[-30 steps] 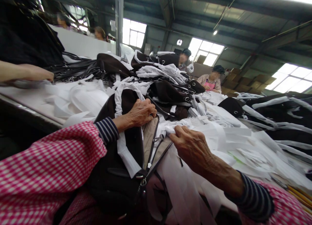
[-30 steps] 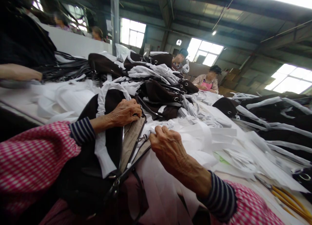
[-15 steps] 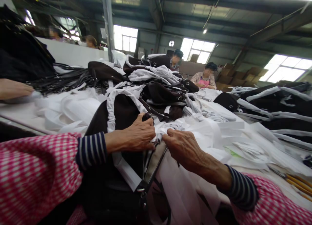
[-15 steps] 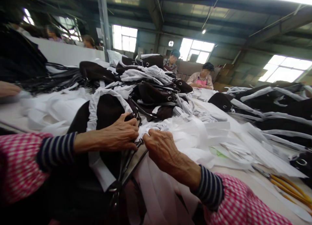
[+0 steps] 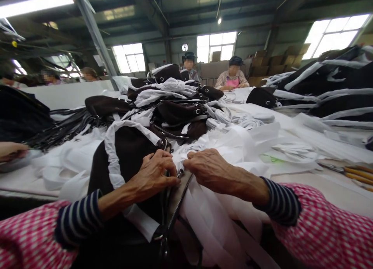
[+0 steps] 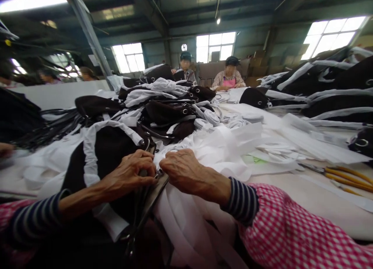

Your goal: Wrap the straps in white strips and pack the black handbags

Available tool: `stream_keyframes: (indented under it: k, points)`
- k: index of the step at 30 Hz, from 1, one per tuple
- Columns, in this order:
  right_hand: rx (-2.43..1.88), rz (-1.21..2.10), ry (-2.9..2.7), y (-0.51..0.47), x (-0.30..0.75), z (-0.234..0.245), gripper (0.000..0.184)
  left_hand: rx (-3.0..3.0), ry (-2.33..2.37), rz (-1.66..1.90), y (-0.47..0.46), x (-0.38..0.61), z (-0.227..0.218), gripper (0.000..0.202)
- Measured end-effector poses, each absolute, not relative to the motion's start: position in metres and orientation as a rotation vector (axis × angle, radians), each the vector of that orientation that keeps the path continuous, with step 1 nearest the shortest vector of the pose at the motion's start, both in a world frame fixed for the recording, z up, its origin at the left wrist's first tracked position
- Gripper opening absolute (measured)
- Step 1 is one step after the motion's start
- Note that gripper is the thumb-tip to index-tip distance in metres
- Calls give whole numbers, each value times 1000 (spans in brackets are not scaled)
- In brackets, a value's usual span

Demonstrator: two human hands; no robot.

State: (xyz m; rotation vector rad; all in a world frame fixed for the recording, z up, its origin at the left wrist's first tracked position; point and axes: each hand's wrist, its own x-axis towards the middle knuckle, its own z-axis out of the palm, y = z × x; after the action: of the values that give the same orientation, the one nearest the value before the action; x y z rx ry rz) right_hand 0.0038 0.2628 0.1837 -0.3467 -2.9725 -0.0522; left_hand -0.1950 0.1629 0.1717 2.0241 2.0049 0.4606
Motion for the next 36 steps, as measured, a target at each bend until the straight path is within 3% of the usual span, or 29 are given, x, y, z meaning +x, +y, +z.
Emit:
stream_keyframes:
  k: [10, 21, 36]
  points:
    - [-443, 304, -3151, 291, -3, 218, 20, 2085, 2051, 449, 157, -185, 165, 7]
    - [-418, 145, -3131, 285, -4, 204, 19, 2109, 1918, 488, 154, -173, 161, 8]
    - [-358, 368, -3233, 295, -7, 211, 22, 2211, 2147, 525, 158, -168, 152, 11]
